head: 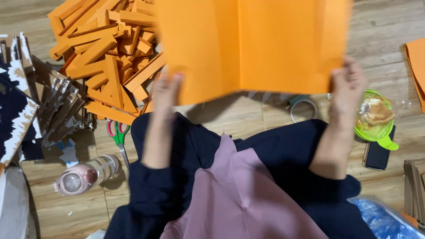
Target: Applying adhesive tape to paper strips and attaching them to folders as part of a manual finishing process.
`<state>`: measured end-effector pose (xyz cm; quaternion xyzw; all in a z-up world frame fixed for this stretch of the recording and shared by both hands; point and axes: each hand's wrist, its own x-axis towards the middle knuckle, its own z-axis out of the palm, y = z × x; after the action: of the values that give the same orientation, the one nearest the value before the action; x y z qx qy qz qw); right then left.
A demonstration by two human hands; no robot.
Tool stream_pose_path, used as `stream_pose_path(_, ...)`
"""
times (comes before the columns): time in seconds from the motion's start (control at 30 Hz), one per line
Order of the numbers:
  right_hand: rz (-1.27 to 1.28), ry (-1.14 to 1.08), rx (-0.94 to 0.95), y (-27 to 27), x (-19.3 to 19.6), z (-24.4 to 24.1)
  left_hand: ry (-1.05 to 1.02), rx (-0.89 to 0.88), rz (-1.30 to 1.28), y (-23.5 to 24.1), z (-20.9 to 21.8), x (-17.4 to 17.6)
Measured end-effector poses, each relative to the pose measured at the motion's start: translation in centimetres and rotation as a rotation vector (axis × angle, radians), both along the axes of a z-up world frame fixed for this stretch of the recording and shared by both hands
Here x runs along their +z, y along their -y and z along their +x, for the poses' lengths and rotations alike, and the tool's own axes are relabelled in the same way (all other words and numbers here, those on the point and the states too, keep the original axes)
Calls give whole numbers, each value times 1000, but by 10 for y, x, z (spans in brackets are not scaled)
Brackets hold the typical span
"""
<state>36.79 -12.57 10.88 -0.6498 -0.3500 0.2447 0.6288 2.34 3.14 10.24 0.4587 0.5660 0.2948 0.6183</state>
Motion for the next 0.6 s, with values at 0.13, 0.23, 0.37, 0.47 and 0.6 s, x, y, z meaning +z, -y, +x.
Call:
stream_pose_path(0.13,-115,85,-202,-10,-73,57,162,58,409,-36,-68,-7)
stream_pose_path(0.23,-180,57,-192,-27,-145,65,59,98,434,-57,-89,-51)
stream_pose_path(0.37,-426,133,-218,-38,-238,65,-60,164,500,-60,-82,-92)
stream_pose_path(0.47,-758,337,-139,-28,-295,79,-223,166,489,-58,-85,-126)
stream_pose_path(0.6,-822,333,-147,-27,-290,77,-318,204,404,-51,-85,-144)
